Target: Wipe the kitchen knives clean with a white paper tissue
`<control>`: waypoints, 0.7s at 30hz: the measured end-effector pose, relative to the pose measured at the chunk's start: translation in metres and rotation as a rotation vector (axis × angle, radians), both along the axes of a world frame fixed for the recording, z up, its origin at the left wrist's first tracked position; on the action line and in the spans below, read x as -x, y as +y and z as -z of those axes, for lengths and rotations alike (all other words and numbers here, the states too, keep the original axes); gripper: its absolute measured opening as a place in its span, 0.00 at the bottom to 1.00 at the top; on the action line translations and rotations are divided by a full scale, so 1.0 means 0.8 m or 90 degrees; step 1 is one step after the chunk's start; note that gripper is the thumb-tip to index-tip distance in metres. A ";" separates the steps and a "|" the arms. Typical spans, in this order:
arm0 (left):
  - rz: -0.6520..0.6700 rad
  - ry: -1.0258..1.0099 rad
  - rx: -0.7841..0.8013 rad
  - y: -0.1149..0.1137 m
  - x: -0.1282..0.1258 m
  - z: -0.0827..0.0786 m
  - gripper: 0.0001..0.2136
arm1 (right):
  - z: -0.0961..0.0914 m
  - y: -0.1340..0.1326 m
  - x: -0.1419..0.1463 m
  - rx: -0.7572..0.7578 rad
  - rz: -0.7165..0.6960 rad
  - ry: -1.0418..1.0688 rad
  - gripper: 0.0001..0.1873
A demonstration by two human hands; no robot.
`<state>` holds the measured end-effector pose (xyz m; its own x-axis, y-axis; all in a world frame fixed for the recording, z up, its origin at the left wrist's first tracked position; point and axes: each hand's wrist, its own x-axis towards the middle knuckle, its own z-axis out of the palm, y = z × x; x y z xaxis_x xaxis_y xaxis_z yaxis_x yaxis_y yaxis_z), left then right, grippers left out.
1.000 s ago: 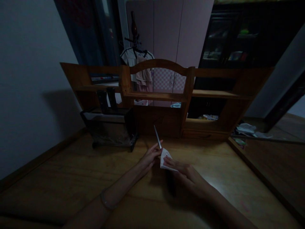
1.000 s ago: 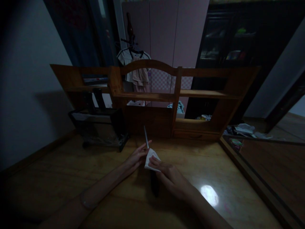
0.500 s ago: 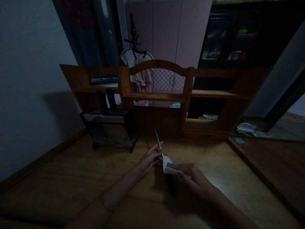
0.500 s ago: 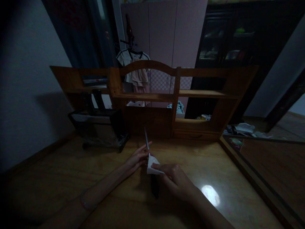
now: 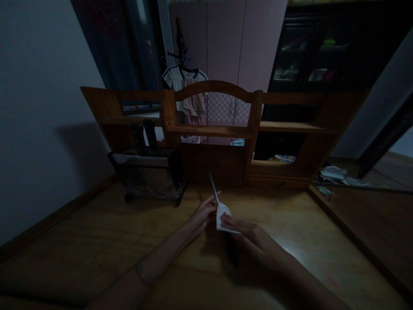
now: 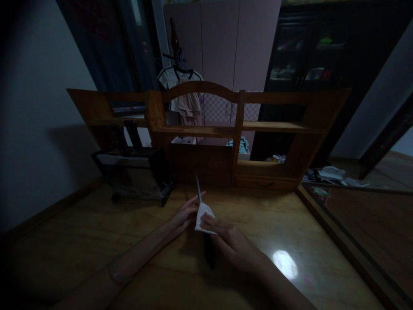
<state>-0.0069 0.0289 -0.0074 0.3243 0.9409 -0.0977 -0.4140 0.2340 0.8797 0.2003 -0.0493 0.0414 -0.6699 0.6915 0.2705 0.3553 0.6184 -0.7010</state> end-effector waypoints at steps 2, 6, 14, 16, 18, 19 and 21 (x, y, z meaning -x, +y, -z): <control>-0.005 0.007 0.007 -0.002 -0.001 -0.003 0.33 | 0.001 0.001 -0.003 0.000 -0.002 0.008 0.22; -0.015 0.000 0.014 -0.003 -0.002 -0.007 0.34 | 0.000 0.002 -0.006 -0.009 -0.007 0.020 0.21; -0.019 0.020 0.006 -0.001 0.000 -0.001 0.32 | 0.001 0.002 -0.005 -0.012 -0.010 0.005 0.22; -0.022 0.020 0.001 0.000 0.001 0.002 0.31 | 0.001 0.002 -0.007 -0.012 -0.009 0.013 0.21; -0.007 0.031 -0.010 0.000 0.002 0.003 0.31 | 0.002 0.002 -0.010 -0.005 0.005 0.021 0.21; 0.003 0.040 -0.014 0.000 0.002 0.004 0.31 | 0.003 0.003 -0.013 0.005 0.013 0.022 0.21; 0.021 0.059 -0.017 0.001 0.003 0.004 0.32 | 0.003 0.005 -0.018 0.027 0.019 0.025 0.21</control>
<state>-0.0093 0.0301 -0.0109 0.3459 0.9325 -0.1035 -0.3233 0.2220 0.9199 0.2148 -0.0454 0.0387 -0.6377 0.7229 0.2661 0.3448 0.5768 -0.7405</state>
